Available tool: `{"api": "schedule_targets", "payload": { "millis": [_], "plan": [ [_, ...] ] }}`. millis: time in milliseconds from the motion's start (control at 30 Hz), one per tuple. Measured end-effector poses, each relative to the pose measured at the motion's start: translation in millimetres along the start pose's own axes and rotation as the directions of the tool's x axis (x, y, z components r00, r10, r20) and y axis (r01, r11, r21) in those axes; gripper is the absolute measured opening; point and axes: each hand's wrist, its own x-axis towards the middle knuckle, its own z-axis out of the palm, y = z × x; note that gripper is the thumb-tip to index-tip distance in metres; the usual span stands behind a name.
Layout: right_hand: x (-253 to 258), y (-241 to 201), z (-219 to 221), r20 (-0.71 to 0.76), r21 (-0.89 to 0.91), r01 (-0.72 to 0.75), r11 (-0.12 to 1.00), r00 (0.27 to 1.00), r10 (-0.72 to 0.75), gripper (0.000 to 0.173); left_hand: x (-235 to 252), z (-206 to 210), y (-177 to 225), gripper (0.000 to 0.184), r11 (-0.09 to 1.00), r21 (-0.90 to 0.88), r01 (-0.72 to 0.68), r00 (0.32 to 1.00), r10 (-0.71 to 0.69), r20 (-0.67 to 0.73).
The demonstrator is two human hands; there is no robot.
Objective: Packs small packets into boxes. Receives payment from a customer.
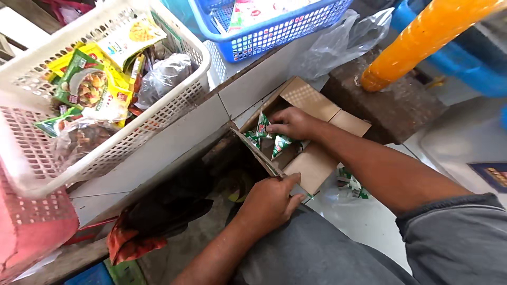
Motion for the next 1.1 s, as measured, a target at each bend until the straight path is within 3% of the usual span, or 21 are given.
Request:
{"api": "schedule_targets", "payload": {
  "millis": [100,233,333,433,600,767,867,933,1000,1100],
  "plan": [
    [-20.5,-30.5,-24.4,-0.154,0.111,0.084,0.990,0.986,-0.066,0.027,-12.6,-8.0,2.5,0.051,0.997,-0.041,-0.070,0.997,0.072,0.038],
    [-114.5,-71.5,-84.3,-0.358,0.282,0.237,0.930,0.925,-0.128,0.017,-26.7,-19.6,23.7,0.045,0.951,-0.181,-0.250,0.958,0.269,0.093],
    [-209.2,-90.1,-99.8,-0.484,0.370,0.191,0.909,0.875,0.013,0.014,-19.0,-19.9,55.2,0.042,0.922,-0.166,-0.349,0.911,0.376,0.169],
    [-285.2,-97.6,-79.3,-0.598,0.423,0.131,0.896,0.784,0.168,0.015,6.7,-1.8,89.2,0.044,0.930,-0.090,-0.356,0.882,0.366,0.296],
    [-345.9,-94.4,-20.0,-0.671,0.587,0.083,0.805,0.607,0.426,0.017,55.9,53.0,105.2,0.051,0.966,0.127,-0.224,0.939,0.179,0.294],
    [-359.1,-95.3,4.5,-0.653,0.703,0.181,0.688,0.549,0.522,0.014,92.3,76.2,94.0,0.046,0.991,0.130,-0.013,0.985,-0.010,0.174],
    [-362.3,-91.4,9.8,-0.638,0.740,0.174,0.650,0.488,0.596,0.015,99.5,76.3,87.7,0.054,0.985,0.149,0.092,0.976,-0.119,0.183],
    [-367.5,-80.4,14.9,-0.597,0.784,0.163,0.600,0.464,0.654,0.020,103.7,74.1,82.0,0.048,0.969,0.183,0.167,0.953,-0.207,0.223],
    [-374.4,-55.0,23.1,-0.595,0.792,0.216,0.571,0.481,0.644,0.017,106.6,75.1,71.2,0.052,0.970,0.121,0.213,0.950,-0.234,0.208],
    [-367.6,-24.0,27.4,-0.564,0.824,0.322,0.465,0.533,0.630,0.020,114.3,77.0,62.9,0.072,0.910,-0.202,0.361,0.923,-0.319,0.213]
  ]
}}
